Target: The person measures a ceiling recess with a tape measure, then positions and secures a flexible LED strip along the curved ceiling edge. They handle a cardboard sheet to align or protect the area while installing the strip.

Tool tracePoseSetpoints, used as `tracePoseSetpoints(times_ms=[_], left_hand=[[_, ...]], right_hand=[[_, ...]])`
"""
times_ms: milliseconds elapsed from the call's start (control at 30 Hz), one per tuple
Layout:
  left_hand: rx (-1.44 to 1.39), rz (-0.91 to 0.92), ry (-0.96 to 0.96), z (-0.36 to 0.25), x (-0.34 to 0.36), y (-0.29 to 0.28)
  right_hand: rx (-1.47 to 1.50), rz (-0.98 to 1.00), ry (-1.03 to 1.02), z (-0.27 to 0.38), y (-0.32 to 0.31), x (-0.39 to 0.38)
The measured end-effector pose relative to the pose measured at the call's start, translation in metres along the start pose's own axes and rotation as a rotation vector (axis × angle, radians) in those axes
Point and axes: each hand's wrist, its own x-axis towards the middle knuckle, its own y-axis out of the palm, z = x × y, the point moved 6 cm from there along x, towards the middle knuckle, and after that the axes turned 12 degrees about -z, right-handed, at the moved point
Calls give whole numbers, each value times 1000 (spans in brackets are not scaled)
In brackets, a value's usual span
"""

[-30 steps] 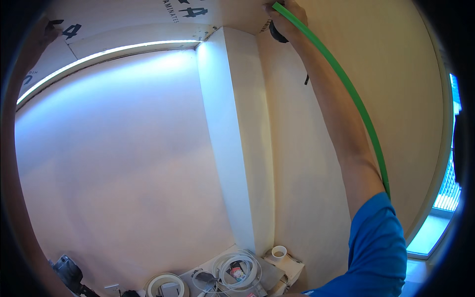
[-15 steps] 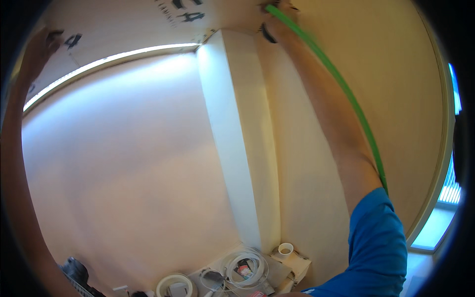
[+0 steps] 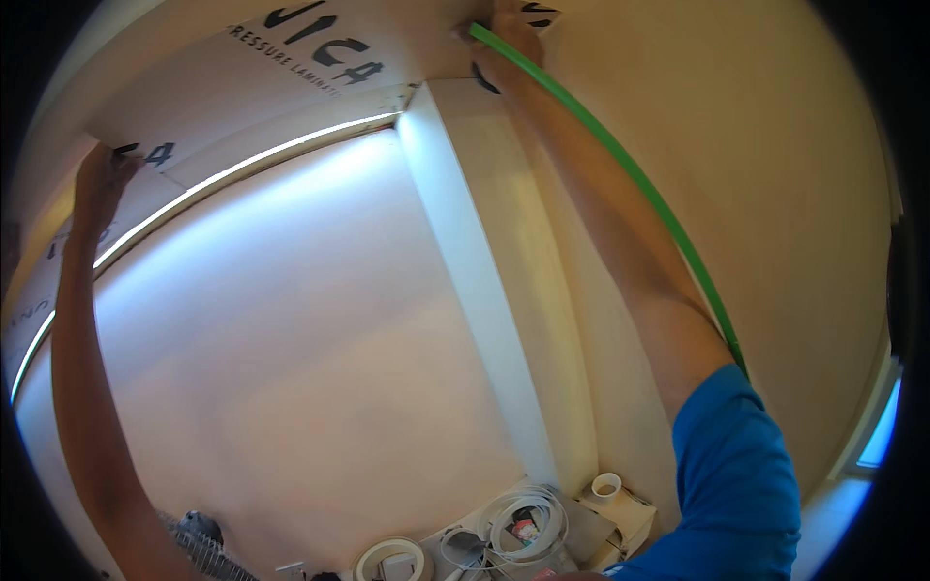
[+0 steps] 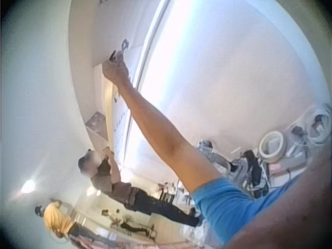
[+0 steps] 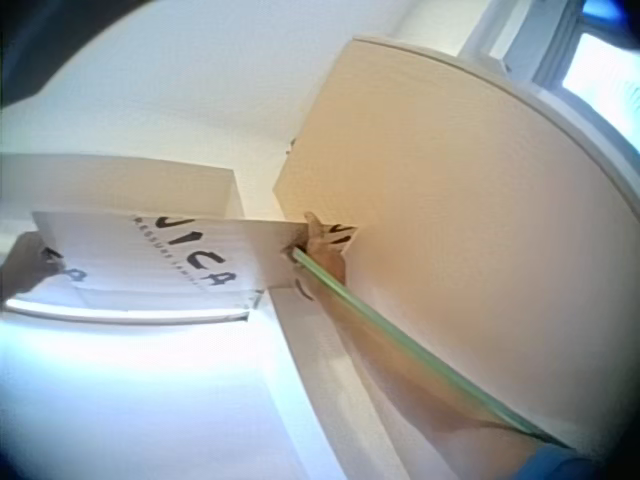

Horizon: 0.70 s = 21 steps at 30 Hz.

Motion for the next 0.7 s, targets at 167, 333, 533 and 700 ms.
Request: tracePoseSetpoints(times_ms=[167,333,533,700], left_hand=[[27,-1,-34,-10,-3,-12],[-33,-3,44,-4,-3,-8],[-44,5,-71,-15,-8,-9],[-12,5,-64,-16,-6,-6]], right_hand=[[34,9,70,3,5,-14],[54,8,10,-1,0,-10],[72,124,-5,1,-4,-3],[195,100,-260,-22,-4,18]])
